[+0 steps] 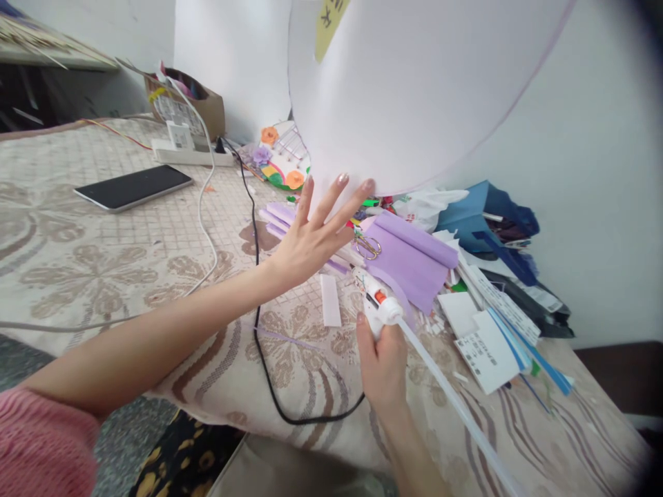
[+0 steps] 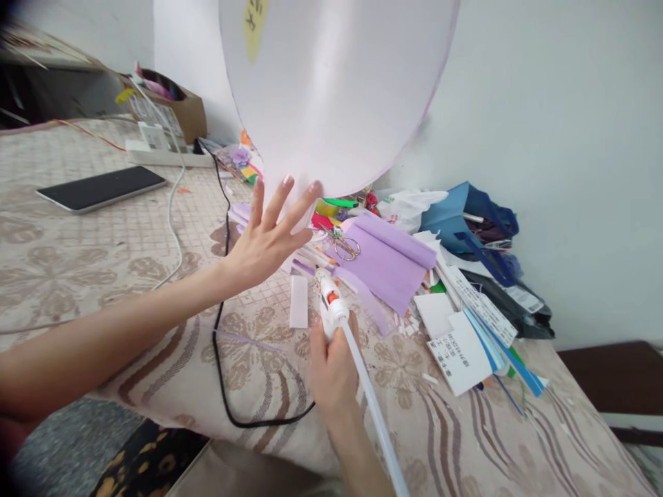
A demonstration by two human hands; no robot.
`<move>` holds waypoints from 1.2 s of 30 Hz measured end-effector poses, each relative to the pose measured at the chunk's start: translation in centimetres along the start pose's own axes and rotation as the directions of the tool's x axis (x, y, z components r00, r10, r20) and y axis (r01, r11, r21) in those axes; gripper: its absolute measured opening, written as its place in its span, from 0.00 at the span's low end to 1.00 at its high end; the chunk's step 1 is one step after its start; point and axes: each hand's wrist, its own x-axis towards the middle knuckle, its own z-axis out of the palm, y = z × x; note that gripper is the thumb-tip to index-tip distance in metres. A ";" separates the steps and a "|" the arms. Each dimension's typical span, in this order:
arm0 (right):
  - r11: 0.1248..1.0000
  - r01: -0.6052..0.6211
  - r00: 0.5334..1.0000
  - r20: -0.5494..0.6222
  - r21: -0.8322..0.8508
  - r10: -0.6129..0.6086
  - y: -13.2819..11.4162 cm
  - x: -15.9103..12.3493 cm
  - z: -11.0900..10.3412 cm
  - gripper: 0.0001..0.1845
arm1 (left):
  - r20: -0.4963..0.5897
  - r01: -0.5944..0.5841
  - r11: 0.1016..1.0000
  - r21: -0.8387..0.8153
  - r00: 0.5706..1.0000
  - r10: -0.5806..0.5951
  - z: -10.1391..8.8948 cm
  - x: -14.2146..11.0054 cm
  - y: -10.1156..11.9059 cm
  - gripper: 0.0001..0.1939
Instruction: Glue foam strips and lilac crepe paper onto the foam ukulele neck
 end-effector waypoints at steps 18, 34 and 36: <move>0.997 -0.074 0.996 -0.046 0.007 0.074 1.3 -1.1 -1.2 0.19 | 0.018 0.050 0.993 -0.109 0.999 -0.048 -0.3 0.2 0.3 0.11; 0.995 -0.062 0.998 -0.020 0.078 0.064 0.2 -0.5 -0.1 0.16 | 0.038 0.039 0.996 -0.078 0.999 -0.036 -0.3 0.2 0.3 0.10; 0.996 -0.058 0.998 -0.018 0.071 0.059 0.2 -0.3 0.0 0.17 | 0.040 0.036 0.997 -0.073 0.999 -0.033 -0.3 0.2 0.3 0.10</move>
